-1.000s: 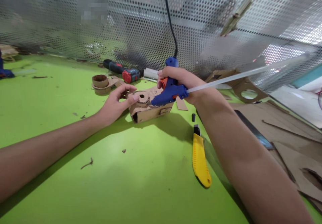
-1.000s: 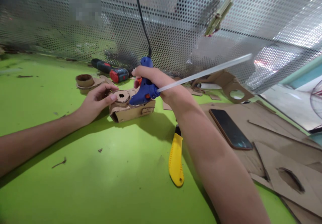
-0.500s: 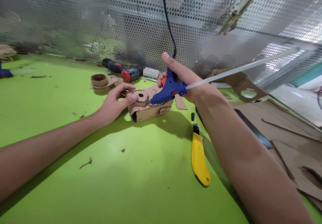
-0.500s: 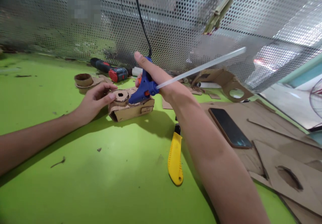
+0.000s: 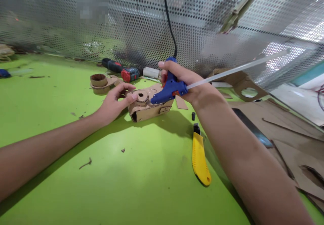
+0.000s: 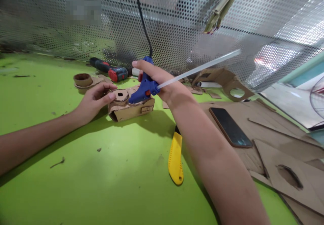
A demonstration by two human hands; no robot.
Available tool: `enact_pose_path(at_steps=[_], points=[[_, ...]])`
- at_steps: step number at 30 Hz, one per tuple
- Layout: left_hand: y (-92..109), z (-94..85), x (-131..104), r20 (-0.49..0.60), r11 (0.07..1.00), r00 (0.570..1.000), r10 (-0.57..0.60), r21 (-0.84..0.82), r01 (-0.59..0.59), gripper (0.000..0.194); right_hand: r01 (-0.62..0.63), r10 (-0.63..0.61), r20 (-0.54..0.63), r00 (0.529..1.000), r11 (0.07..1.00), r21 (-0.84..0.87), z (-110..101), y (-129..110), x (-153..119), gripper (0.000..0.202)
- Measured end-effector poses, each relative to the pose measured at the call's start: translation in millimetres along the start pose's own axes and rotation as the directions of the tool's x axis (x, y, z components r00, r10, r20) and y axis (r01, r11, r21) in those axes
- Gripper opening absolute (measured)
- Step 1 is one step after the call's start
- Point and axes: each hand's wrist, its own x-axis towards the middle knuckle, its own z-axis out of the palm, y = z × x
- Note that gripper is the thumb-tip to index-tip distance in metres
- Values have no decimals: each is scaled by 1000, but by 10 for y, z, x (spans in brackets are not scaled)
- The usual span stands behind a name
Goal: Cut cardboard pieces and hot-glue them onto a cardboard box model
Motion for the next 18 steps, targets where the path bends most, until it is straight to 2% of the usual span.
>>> enact_pose_path(at_steps=[5,12,18], points=[[4,5,-4,5,1000,1000,-8,-12,8,37,-6,6,-26,1000,1000,-22,-20,9,16,33],[9,2,-3,12,1000,1000,-17,-11,17,41,39,-36,-60,998,998,48,-30,22,32,26],[0,-1,-1,5,1000,1000,-16,-17,16,39,63,-62,-82,995,998,12,8,2,-7,27]])
